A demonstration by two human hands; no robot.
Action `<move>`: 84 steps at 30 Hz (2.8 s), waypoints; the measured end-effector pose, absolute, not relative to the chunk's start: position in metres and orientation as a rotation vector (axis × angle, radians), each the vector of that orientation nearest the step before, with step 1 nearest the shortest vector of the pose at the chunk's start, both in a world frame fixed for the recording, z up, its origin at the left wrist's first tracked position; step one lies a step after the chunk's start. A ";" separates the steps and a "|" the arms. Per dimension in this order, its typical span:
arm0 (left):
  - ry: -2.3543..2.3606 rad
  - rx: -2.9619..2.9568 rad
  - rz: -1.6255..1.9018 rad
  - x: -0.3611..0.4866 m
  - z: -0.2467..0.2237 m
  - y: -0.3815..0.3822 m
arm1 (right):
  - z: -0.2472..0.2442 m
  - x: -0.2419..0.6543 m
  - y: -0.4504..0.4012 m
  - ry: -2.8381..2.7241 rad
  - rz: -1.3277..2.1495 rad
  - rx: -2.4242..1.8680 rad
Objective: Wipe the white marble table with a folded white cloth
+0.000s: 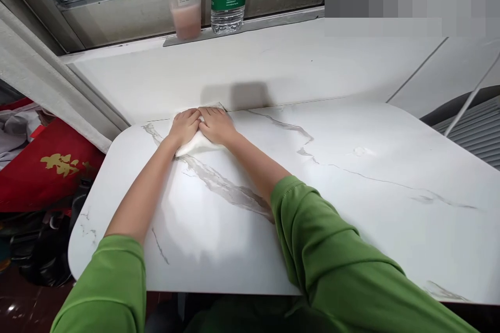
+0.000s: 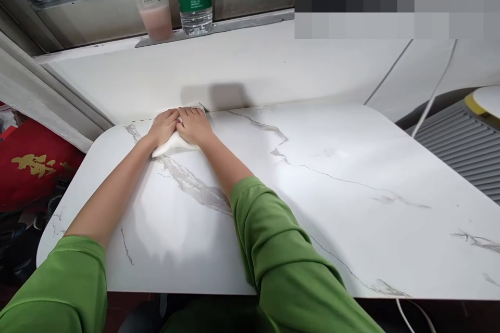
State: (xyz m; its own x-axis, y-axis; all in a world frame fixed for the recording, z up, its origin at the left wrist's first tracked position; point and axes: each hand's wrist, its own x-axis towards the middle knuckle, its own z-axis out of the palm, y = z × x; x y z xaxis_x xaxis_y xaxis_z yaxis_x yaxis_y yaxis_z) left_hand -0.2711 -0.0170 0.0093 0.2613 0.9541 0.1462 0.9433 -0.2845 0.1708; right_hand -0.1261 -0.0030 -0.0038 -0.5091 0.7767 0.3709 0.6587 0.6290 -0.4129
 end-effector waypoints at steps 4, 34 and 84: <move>1.877 2.452 0.338 -0.269 0.010 -0.016 | -0.003 -0.126 -0.002 -2.295 0.300 -1.113; 1.544 2.592 0.403 -0.146 0.020 -0.299 | 0.002 0.010 -0.282 -2.434 0.158 -1.083; 1.880 2.454 0.561 -0.119 0.007 -0.080 | -0.007 0.023 -0.048 -2.452 0.090 -1.097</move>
